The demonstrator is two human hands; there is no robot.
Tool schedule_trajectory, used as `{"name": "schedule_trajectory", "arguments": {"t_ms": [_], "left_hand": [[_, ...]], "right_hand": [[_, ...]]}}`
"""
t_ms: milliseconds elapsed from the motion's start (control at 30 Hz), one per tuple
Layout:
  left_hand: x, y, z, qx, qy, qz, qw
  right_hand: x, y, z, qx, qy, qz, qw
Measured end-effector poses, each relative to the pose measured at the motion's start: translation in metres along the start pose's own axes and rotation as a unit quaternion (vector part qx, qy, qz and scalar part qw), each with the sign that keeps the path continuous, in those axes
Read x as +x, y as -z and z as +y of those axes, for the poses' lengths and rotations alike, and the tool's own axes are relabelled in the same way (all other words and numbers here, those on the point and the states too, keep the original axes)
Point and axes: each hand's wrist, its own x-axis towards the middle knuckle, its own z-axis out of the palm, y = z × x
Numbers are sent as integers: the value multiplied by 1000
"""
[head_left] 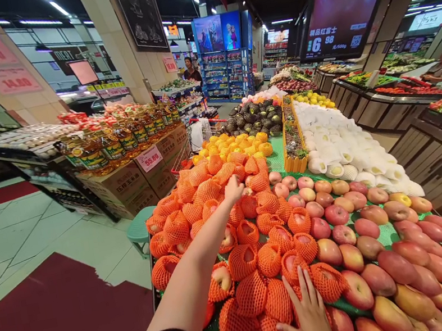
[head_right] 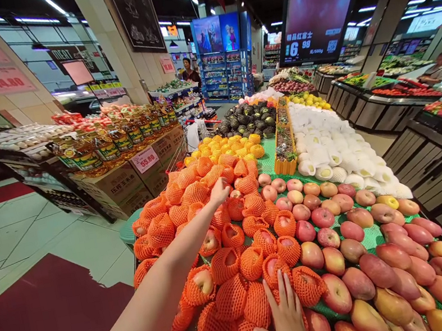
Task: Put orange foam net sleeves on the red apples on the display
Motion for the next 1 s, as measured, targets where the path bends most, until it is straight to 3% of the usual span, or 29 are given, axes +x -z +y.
{"name": "schedule_trajectory", "arguments": {"t_ms": [67,200,333,433,767,1000], "left_hand": [[-3,8,-6,20,28,12,999],[-10,6,-17,87,68,-52,993],[-8,-1,-23,135,69,-109,982],[-7,-1,-27,158,62,-122,978],[-28,16,-27,163,-8,-39,986],[-59,45,-15,117,-61,72,989]], "right_hand": [[0,0,0,-2,1,5,1000],[1,-2,0,-8,0,11,1000],[0,-3,0,-15,3,11,1000],[-1,-2,-1,-19,-2,7,1000],[-1,-8,1,-16,6,37,999],[-3,-14,5,-6,23,63,998]]}}
